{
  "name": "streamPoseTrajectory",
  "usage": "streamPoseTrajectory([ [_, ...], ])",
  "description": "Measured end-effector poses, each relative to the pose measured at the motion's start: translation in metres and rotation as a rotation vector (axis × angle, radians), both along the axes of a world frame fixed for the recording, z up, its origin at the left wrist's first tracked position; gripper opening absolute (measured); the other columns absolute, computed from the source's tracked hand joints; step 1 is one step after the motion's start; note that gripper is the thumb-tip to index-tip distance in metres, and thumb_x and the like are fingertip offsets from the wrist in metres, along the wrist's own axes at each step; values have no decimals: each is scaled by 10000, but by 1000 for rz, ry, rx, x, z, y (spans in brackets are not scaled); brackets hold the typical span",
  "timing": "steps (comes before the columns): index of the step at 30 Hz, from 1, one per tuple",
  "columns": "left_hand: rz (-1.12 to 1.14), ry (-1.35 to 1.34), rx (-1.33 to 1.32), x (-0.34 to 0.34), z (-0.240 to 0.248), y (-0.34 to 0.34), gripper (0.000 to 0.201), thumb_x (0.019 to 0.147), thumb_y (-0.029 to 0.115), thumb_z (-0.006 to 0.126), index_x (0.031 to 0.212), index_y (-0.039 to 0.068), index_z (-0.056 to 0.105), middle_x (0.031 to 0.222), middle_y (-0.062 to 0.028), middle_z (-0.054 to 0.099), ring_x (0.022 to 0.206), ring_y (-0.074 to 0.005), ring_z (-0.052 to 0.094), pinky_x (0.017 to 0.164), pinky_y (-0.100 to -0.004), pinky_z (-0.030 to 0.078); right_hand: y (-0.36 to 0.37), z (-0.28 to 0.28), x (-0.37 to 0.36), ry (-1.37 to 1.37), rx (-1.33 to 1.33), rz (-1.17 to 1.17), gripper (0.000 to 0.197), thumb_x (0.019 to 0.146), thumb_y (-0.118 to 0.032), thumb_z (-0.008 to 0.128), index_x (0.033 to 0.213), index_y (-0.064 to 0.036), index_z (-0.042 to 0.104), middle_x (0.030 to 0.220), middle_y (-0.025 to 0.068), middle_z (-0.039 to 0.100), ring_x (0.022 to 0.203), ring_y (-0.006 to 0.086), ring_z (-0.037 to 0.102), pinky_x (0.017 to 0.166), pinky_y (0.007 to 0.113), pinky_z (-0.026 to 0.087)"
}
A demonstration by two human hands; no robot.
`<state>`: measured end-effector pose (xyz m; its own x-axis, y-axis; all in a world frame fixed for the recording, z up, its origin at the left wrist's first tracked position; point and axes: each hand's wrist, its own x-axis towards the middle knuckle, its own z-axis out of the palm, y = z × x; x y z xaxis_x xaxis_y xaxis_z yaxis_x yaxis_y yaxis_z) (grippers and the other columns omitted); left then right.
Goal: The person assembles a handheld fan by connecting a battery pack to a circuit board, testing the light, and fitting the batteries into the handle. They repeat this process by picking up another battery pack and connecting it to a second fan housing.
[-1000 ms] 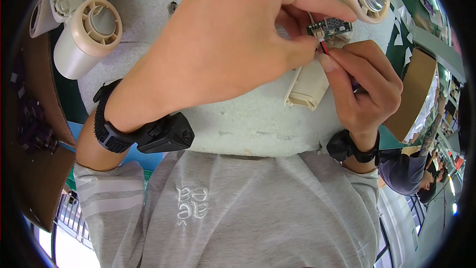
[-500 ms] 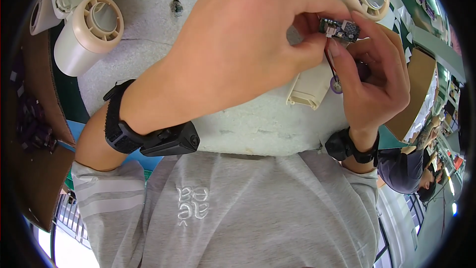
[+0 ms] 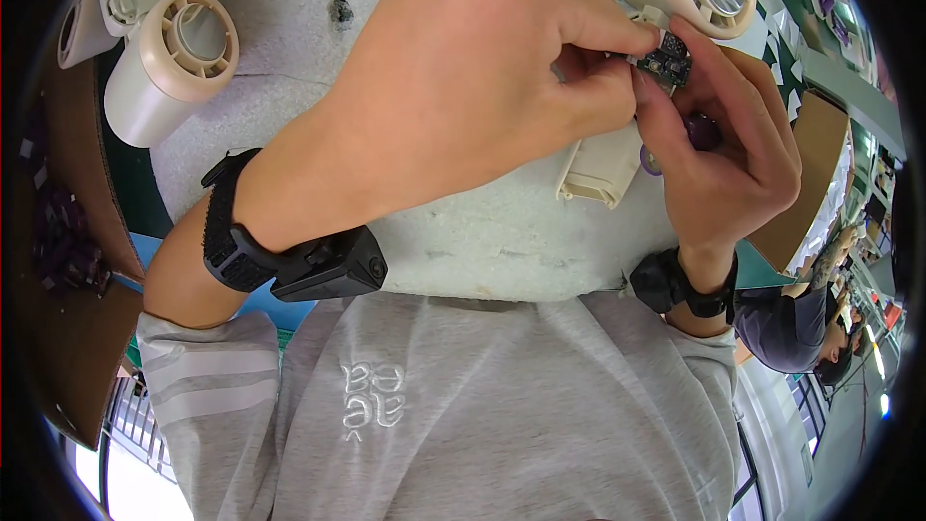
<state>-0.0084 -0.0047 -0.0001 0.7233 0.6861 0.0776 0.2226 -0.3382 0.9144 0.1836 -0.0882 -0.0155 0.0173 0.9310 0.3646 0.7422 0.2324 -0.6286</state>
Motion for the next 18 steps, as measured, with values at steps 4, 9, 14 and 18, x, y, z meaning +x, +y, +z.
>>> streamPoseTrajectory([
  [4,14,-24,22,1,-3,-3,324,749,-33,693,1066,21,664,887,-130,673,743,-198,675,649,-277,539,0,1,0,-19,-10,-1,370,712,120,744,1069,38,686,910,60,668,657,35,568,530,154,438],
  [9,53,-94,29,7,-12,-5,293,728,-19,694,1018,16,664,846,-131,659,714,-216,657,635,-294,524,0,2,-2,212,-127,-62,317,760,97,727,1066,34,674,861,45,680,692,44,589,580,159,456],
  [14,94,-161,31,13,-15,-13,264,708,-5,696,969,12,664,804,-131,644,686,-234,639,622,-311,509,-1,1,-5,320,-168,-94,255,795,65,715,1041,22,668,809,27,683,687,41,589,589,155,445],
  [18,131,-212,35,18,-21,-16,241,691,6,697,930,8,664,772,-131,632,663,-249,624,611,-324,497,-3,7,-5,233,-161,-124,211,807,45,712,1011,12,671,791,16,676,666,29,577,569,148,425],
])
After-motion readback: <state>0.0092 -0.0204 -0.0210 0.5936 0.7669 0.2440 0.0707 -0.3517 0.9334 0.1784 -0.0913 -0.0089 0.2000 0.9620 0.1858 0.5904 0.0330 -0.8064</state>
